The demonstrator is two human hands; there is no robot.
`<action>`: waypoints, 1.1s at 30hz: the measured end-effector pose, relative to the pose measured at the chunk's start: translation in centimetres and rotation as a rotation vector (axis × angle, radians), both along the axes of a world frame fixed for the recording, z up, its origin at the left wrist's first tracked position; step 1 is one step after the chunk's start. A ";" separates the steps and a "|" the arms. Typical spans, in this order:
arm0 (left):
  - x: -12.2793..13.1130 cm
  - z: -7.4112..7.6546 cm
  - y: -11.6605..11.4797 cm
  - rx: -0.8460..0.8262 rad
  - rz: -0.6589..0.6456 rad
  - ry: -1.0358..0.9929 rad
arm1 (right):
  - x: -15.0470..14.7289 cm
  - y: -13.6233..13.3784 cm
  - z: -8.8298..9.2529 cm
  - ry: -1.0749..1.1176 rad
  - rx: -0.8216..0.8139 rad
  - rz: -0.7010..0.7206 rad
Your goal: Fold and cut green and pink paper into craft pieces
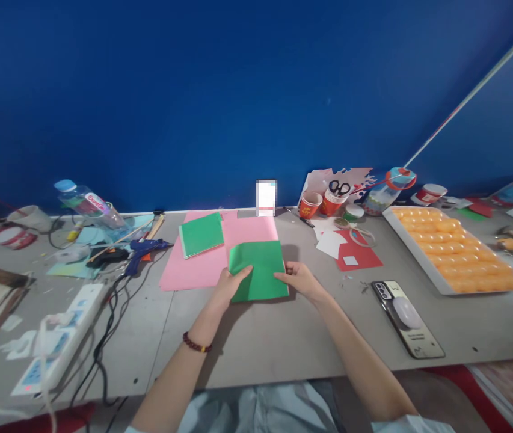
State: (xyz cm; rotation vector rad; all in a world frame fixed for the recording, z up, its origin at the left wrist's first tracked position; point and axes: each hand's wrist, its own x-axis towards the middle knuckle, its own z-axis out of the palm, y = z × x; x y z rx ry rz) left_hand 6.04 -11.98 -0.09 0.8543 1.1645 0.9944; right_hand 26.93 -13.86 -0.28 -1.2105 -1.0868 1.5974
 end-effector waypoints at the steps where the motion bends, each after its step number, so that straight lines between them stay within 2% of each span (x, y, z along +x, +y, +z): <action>1: 0.2 0.1 -0.2 0.000 -0.041 0.006 | 0.1 0.0 0.0 0.013 -0.004 -0.019; 6: 0.9 0.3 -0.9 -0.005 -0.130 0.009 | 0.9 0.4 0.2 0.046 0.014 -0.118; 12: 1.1 0.2 -1.1 0.000 -0.205 -0.012 | 1.1 0.4 0.6 0.134 0.001 -0.167; 18: 1.0 0.1 -1.0 -0.031 -0.208 -0.009 | 1.5 0.7 0.7 0.090 -0.019 -0.306; 23: 0.9 -0.3 -0.8 -0.060 -0.208 -0.031 | 1.6 1.0 0.2 0.073 0.036 -0.433; 30: 0.8 -0.4 -1.0 -0.057 -0.226 -0.029 | 1.5 0.8 0.6 0.170 0.028 -0.378; 33: 1.0 -0.4 -1.1 -0.070 -0.266 -0.018 | 1.5 0.8 0.8 0.245 0.021 -0.424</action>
